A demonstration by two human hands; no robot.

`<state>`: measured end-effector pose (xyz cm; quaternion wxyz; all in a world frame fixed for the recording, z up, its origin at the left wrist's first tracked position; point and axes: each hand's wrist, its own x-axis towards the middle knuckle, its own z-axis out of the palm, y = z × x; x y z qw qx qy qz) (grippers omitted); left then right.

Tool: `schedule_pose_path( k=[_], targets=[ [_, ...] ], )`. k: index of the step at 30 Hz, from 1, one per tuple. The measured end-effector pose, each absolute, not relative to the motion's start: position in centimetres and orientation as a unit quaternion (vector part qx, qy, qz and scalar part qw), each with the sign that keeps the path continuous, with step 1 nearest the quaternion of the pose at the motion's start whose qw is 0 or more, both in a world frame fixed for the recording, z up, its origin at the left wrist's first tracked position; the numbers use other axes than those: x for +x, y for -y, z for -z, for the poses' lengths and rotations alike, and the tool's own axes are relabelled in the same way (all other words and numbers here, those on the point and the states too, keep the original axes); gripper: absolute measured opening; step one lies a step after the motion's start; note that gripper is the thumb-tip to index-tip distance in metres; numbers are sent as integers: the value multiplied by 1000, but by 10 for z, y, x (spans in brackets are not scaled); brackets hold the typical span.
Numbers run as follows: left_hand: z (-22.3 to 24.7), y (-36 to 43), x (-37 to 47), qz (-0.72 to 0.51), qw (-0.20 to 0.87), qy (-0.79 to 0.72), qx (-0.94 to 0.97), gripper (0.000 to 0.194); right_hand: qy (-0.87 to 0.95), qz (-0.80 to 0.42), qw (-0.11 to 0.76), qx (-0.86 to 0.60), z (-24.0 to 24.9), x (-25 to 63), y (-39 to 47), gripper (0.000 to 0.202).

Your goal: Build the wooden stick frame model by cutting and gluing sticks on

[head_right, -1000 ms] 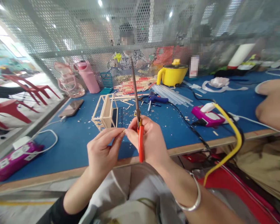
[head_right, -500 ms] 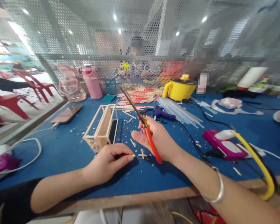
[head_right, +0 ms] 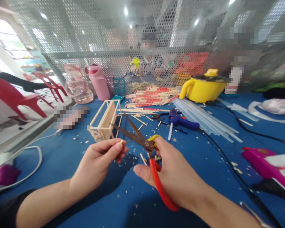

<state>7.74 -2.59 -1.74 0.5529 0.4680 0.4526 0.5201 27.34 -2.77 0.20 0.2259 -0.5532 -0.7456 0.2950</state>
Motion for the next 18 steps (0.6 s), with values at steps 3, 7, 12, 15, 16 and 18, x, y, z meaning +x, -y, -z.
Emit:
schedule_pose_path(
  k=[3,7,12,15,16,18],
  targets=[
    [11,40,79,-529,585,-427,442,18,757,-255,201,-567,-4,267,32,38],
    [9,42,80,-550,557,-418,460,15,779,-247,180,-548,-5,261,34,39],
    [13,42,77,-560,496,-421,513,8,792,-227,172,-540,-2,258,35,42],
    [16,42,75,-550,449,-431,556,9,795,-226,173,-536,-2,258,35,41],
    [16,42,75,-548,431,-434,571,9,795,-226,176,-534,-3,258,35,41],
    [16,42,73,-539,390,-440,603,10,794,-230,180,-534,-3,258,36,41]
  ],
)
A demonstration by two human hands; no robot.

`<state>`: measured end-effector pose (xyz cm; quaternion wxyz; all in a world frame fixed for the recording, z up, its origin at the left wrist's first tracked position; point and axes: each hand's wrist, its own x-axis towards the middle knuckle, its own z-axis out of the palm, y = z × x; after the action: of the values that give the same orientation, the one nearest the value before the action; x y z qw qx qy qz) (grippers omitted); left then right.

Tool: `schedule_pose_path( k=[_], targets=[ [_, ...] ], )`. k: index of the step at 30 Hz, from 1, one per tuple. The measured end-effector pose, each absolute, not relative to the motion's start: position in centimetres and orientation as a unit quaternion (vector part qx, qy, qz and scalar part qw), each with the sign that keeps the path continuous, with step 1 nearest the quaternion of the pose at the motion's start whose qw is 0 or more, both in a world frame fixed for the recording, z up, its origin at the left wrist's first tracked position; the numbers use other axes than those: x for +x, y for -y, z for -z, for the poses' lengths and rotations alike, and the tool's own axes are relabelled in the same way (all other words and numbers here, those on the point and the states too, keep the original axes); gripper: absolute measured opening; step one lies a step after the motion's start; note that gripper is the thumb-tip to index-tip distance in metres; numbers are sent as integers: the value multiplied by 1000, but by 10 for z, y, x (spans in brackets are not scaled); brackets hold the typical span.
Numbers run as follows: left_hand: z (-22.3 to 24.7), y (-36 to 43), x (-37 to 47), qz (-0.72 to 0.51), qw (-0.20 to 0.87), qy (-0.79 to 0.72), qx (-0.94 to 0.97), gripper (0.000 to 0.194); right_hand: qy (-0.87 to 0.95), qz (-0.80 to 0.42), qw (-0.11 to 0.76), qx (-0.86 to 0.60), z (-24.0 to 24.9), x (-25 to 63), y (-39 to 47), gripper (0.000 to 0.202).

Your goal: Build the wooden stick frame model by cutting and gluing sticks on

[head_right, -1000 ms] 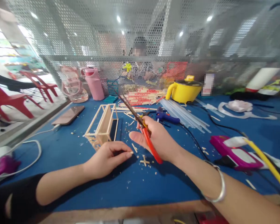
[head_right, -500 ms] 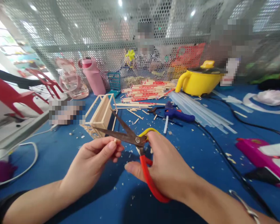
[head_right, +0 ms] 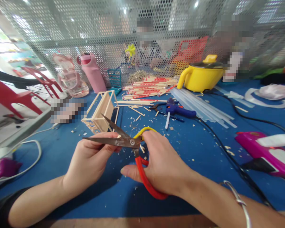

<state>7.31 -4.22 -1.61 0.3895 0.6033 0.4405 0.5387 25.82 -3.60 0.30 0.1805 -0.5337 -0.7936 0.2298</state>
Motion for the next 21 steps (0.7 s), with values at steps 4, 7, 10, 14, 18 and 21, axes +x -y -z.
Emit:
schedule_pose_path(
  k=[4,7,10,14,18,21],
  targets=[
    [14,44,71,-516,318,-441,662,15,787,-286,201,-508,0,260,37,43],
    [10,45,69,-507,274,-434,692,15,776,-332,212,-492,3,262,38,41],
    [9,43,66,-498,225,-431,718,15,772,-291,206,-526,4,263,37,42],
    [10,38,63,-489,188,-429,736,14,789,-226,201,-535,4,264,35,46],
    [12,35,63,-495,254,-421,716,13,794,-225,211,-524,4,265,34,45],
    [12,34,63,-481,303,-399,720,14,794,-244,206,-517,5,265,35,43]
  ],
)
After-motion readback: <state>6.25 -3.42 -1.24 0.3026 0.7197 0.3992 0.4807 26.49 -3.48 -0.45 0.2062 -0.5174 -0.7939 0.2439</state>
